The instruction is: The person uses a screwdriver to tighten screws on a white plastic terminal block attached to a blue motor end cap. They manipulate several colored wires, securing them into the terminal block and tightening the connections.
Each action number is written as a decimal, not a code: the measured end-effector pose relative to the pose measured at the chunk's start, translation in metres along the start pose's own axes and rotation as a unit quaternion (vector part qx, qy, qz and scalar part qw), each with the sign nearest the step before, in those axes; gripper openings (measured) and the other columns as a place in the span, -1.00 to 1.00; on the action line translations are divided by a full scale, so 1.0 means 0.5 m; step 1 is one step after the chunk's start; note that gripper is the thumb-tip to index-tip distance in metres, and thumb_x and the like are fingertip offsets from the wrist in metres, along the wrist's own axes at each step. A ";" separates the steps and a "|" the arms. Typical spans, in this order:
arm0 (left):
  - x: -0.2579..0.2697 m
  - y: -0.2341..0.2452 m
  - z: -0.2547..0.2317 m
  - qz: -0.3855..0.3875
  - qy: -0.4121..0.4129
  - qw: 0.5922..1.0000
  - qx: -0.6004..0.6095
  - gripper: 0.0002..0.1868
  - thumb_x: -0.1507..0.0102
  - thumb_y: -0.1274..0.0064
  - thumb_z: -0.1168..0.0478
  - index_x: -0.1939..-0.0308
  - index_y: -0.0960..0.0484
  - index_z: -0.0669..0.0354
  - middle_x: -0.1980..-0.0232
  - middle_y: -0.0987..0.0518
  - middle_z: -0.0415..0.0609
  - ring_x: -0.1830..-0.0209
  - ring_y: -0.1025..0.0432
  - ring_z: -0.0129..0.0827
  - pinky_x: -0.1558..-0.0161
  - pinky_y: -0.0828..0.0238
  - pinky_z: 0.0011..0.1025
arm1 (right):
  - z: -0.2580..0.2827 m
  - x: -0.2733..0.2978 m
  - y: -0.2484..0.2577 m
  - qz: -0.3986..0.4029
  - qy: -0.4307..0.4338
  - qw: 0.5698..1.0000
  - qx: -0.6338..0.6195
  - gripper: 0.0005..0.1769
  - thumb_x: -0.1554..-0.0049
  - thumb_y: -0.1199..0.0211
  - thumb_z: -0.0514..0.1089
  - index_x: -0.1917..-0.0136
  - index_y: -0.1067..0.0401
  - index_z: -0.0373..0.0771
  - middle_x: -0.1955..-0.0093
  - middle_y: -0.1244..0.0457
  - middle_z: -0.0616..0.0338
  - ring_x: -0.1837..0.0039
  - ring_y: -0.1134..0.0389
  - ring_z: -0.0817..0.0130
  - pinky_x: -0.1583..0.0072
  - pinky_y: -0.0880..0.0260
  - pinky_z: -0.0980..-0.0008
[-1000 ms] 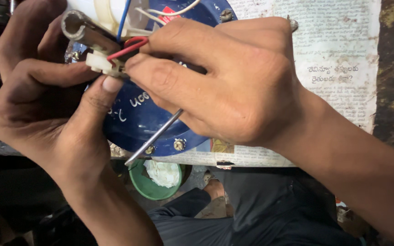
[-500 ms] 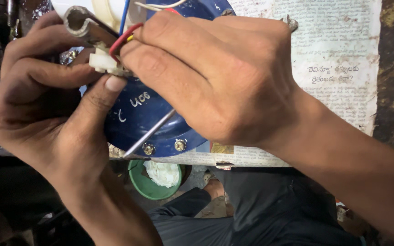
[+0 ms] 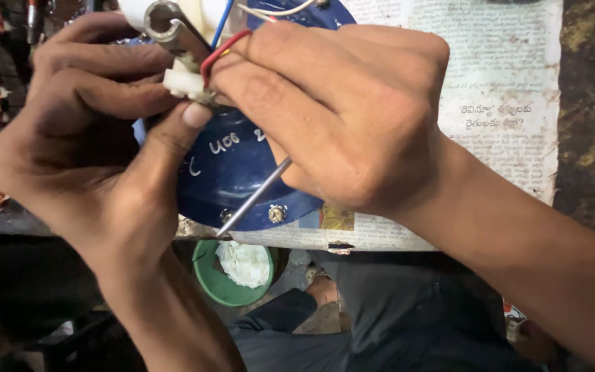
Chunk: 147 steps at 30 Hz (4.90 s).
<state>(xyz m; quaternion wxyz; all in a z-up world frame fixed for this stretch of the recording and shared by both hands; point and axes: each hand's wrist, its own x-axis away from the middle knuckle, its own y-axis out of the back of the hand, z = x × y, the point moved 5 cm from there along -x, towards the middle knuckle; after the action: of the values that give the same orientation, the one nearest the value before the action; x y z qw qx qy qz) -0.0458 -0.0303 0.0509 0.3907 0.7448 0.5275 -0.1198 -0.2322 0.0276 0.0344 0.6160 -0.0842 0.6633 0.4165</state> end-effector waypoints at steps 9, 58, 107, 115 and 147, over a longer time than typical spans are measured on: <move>0.035 -0.003 0.014 -0.057 0.094 0.990 0.093 -0.64 -0.37 -0.42 0.40 -0.10 -0.53 0.35 -0.12 -0.59 0.02 -0.13 -0.49 -0.37 -0.19 -0.56 -0.46 | -0.001 -0.014 0.021 0.040 -0.026 0.998 -0.033 -0.74 -0.25 -0.39 -0.32 -0.21 -0.50 -0.35 -0.14 -0.36 0.04 0.02 -0.41 0.34 0.04 -0.40 0.44; 0.038 -0.024 -0.014 0.006 -0.017 0.994 -0.111 -0.31 -0.31 -0.37 0.40 -0.47 -0.42 0.02 -0.46 -0.34 -0.06 -0.50 -0.33 -0.30 -0.49 -0.29 -0.46 | 0.033 0.039 0.059 0.090 -0.291 0.930 -0.207 -0.76 -0.37 -0.16 -0.34 -0.27 -0.48 -0.40 0.16 -0.40 0.08 0.14 -0.46 0.47 0.12 -0.43 0.52; 0.012 -0.022 -0.045 0.016 0.014 0.999 -0.046 -0.48 -0.38 -0.26 0.46 -0.38 -0.49 0.04 -0.46 -0.30 0.03 -0.54 -0.24 -0.20 -0.51 -0.19 -0.32 | -0.043 -0.006 -0.004 0.127 -0.505 0.756 -0.397 -0.72 -0.18 -0.37 -0.09 -0.05 -0.51 -0.34 0.38 -0.30 0.23 0.38 -0.23 0.66 0.36 -0.11 0.64; 0.017 -0.024 -0.045 0.013 0.008 0.999 -0.044 -0.48 -0.38 -0.24 0.47 -0.38 -0.49 0.03 -0.45 -0.30 0.03 -0.48 -0.25 -0.21 -0.49 -0.22 -0.33 | -0.054 -0.011 -0.033 0.022 -0.479 0.715 -0.509 -0.74 -0.20 -0.41 -0.22 -0.06 -0.40 -0.37 0.17 -0.42 0.14 0.33 -0.37 0.60 0.39 -0.25 0.60; -0.092 -0.068 -0.131 0.081 -0.164 0.948 -0.261 -0.71 -0.35 -0.13 0.33 -0.16 -0.63 0.17 0.06 -0.58 -0.07 -0.04 -0.42 -0.13 -0.11 -0.27 -0.17 | -0.023 -0.025 0.072 -0.080 -0.272 0.941 -0.183 -0.46 -0.27 -0.40 -0.49 -0.36 -0.16 -0.36 -0.08 -0.42 0.03 -0.05 -0.46 0.44 0.02 -0.41 0.59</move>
<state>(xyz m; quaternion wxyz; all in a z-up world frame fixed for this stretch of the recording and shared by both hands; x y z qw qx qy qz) -0.1100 -0.0108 0.1063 0.6608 0.6273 0.4067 -0.0664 -0.2603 0.0380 0.0604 0.7783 -0.1318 0.3733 0.4874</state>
